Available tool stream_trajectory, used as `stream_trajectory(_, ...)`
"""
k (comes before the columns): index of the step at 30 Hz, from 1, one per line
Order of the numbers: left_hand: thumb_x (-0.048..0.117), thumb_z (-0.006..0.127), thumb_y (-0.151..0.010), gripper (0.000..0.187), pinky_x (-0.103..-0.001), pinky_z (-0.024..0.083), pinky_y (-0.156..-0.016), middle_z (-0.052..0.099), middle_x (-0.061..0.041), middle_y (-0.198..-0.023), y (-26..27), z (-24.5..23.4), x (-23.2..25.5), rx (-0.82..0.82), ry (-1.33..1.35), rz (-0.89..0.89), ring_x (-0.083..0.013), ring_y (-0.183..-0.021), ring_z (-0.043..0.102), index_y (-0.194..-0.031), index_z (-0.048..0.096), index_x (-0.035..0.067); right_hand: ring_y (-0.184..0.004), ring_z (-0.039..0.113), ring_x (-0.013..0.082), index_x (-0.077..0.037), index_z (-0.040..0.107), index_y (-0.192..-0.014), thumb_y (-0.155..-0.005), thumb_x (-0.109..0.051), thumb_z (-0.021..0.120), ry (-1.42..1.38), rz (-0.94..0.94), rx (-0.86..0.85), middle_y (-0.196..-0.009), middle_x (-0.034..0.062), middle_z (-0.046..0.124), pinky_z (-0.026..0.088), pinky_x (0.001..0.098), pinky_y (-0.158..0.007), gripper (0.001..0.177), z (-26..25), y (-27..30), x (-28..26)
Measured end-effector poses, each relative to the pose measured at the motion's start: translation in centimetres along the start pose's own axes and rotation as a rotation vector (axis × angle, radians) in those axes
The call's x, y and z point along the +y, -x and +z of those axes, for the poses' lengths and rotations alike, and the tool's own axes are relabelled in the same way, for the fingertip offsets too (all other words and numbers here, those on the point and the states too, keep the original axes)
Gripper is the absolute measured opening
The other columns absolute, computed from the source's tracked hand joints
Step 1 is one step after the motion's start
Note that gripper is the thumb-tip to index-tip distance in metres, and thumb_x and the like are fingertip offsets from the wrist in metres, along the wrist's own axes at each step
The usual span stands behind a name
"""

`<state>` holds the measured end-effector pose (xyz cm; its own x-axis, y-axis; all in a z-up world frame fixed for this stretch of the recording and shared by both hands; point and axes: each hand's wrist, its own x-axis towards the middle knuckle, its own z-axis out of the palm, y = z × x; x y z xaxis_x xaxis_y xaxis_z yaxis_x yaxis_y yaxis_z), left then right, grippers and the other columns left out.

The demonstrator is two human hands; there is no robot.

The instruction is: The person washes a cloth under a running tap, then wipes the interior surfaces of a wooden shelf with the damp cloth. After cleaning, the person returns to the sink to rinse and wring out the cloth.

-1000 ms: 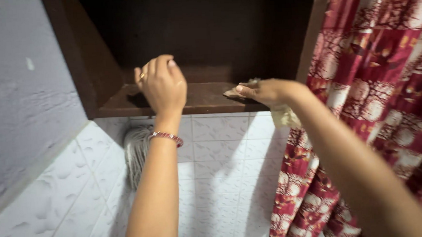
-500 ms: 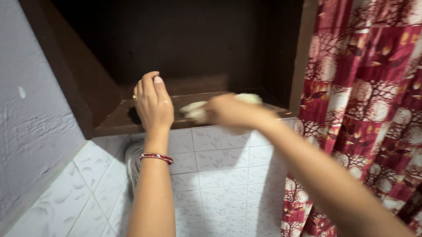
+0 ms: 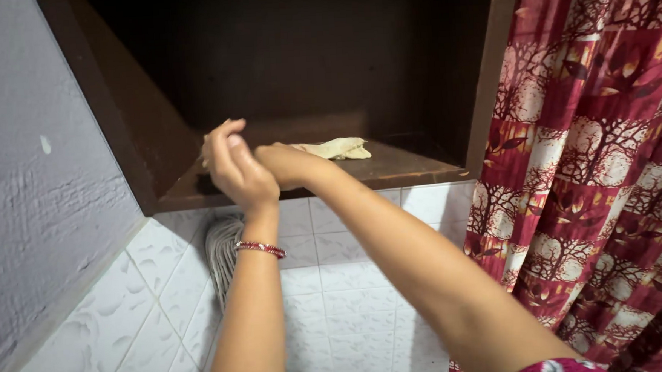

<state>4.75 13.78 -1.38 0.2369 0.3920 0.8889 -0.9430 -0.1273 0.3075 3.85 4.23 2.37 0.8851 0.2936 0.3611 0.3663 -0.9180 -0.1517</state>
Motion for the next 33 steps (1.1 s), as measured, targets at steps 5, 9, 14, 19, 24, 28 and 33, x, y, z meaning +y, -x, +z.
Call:
stream_trajectory(5,0.019,0.048,-0.104,0.023,-0.046,0.048,-0.100,0.067,-0.012,-0.115,-0.5,-0.2,-0.5,-0.063,-0.046,-0.028,-0.0316,-0.111,0.062,-0.109,0.065,0.005,-0.088,0.076,0.0326,-0.014,0.075,-0.116,-0.081,-0.006,0.062,-0.092,-0.135,0.005,-0.099,0.0168,0.077,0.059,0.0429,-0.080,0.038,-2.9,1.8,2.5)
stream_trajectory(9,0.029,0.061,-0.095,0.031,-0.059,0.038,-0.106,0.064,-0.014,-0.124,-1.3,1.4,0.0,-0.410,-0.387,-0.010,-0.0349,-0.118,0.058,-0.117,0.065,0.008,-0.086,0.075,0.0266,-0.011,0.077,-0.095,-0.074,-0.001,0.062,0.092,-0.145,0.329,-0.102,0.0129,0.076,0.059,0.0380,-0.076,0.028,-7.6,0.5,5.8)
stream_trajectory(14,0.031,0.066,-0.090,0.061,-0.074,0.022,-0.107,0.040,-0.024,-0.149,-2.7,4.8,1.3,-0.767,-0.377,0.084,-0.0438,-0.142,0.033,-0.144,0.047,0.011,-0.100,0.066,0.0358,-0.011,0.075,-0.099,-0.085,-0.007,0.070,0.762,-0.237,1.164,-0.107,0.0157,0.070,0.055,0.0457,-0.083,0.016,-12.9,-0.3,12.1)
stream_trajectory(19,0.023,0.058,-0.095,0.059,-0.072,0.024,-0.115,0.041,-0.017,-0.156,-3.9,8.8,1.2,-0.845,-0.467,-0.054,-0.0360,-0.150,0.032,-0.151,0.040,0.016,-0.099,0.068,0.0352,-0.016,0.074,-0.110,-0.072,-0.005,0.073,0.590,0.172,0.235,-0.111,0.0160,0.071,0.054,0.0452,-0.087,0.040,-10.3,0.0,15.0)
stream_trajectory(24,0.018,0.058,-0.093,0.063,-0.073,0.021,-0.115,0.035,-0.018,-0.158,-2.3,10.7,1.6,-0.963,-0.536,-0.164,-0.0389,-0.150,0.026,-0.152,0.036,0.016,-0.096,0.070,0.0358,-0.010,0.075,-0.101,-0.075,-0.008,0.074,0.522,0.006,0.161,-0.110,0.0152,0.073,0.057,0.0450,-0.079,0.026,-5.2,3.8,16.7)
stream_trajectory(28,0.020,0.053,-0.101,0.055,-0.076,0.016,-0.114,0.032,-0.021,-0.160,-1.4,9.8,1.9,-0.917,-0.539,-0.096,-0.0402,-0.151,0.024,-0.153,0.036,0.016,-0.095,0.073,0.0350,-0.011,0.078,-0.100,-0.085,-0.012,0.071,0.670,0.123,0.195,-0.104,0.0163,0.075,0.059,0.0458,-0.081,0.016,-8.9,2.1,18.2)
stream_trajectory(33,0.017,0.058,-0.092,0.066,-0.075,0.009,-0.113,0.029,-0.022,-0.160,0.2,8.0,2.0,-0.900,-0.603,-0.036,-0.0410,-0.150,0.021,-0.154,0.034,0.013,-0.101,0.070,0.0384,-0.013,0.076,-0.113,-0.080,0.001,0.070,0.633,0.147,0.745,-0.117,0.0186,0.072,0.057,0.0461,-0.084,0.036,-16.3,-1.7,19.2)
